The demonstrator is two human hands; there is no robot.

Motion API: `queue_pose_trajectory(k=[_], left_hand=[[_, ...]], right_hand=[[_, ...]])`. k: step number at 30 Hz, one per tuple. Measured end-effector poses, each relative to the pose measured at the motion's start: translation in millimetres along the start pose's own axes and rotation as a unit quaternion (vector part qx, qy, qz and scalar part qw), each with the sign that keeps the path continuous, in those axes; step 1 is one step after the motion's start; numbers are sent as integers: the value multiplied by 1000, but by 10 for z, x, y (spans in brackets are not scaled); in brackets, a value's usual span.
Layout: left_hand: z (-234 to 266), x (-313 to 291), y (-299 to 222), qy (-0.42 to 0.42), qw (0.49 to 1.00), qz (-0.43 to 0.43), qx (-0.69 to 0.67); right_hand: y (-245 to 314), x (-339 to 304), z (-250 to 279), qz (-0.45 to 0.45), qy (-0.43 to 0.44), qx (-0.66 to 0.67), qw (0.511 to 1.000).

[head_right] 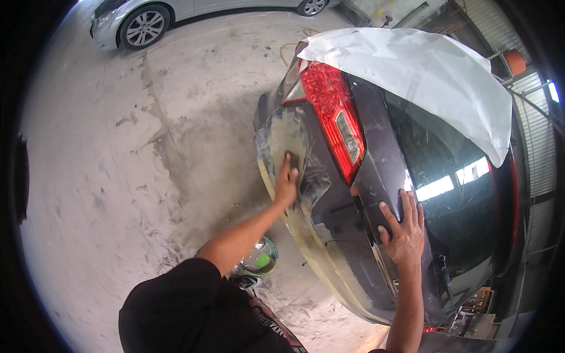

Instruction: The person sands the rear body panel of a car using a sanding block and water from a bucket, wiping the surface by hand to check progress.

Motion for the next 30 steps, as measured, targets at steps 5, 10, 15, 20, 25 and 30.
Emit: queue_pose_trajectory(k=[5, 10, 15, 20, 25, 30], left_hand=[[106, 315, 4, -11, 997, 69, -35], [-65, -161, 105, -33, 999, -29, -8], [182, 444, 35, 10, 996, 87, -7], [-152, -230, -83, -20, 999, -33, 19], [284, 762, 227, -28, 997, 56, 53], [-152, 335, -129, -34, 996, -53, 60]], right_hand=[[12, 2, -116, 0, 1, 4, 1000], [12, -9, -78, 1, 2, -12, 1000], [-14, -31, -162, -5, 8, -10, 1000], [-15, -18, -155, -1, 10, -16, 1000], [-25, 29, -184, 17, -10, -16, 1000], [-84, -34, -163, -1, 24, -26, 999]])
Point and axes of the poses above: each hand's wrist, its own x-axis towards the middle knuckle, its own z-axis out of the back of the hand, y = z × x, the point moved 2 cm from there along x, towards the middle knuckle, and after that the axes turned 2 degrees about y, right-handed, at the moved point
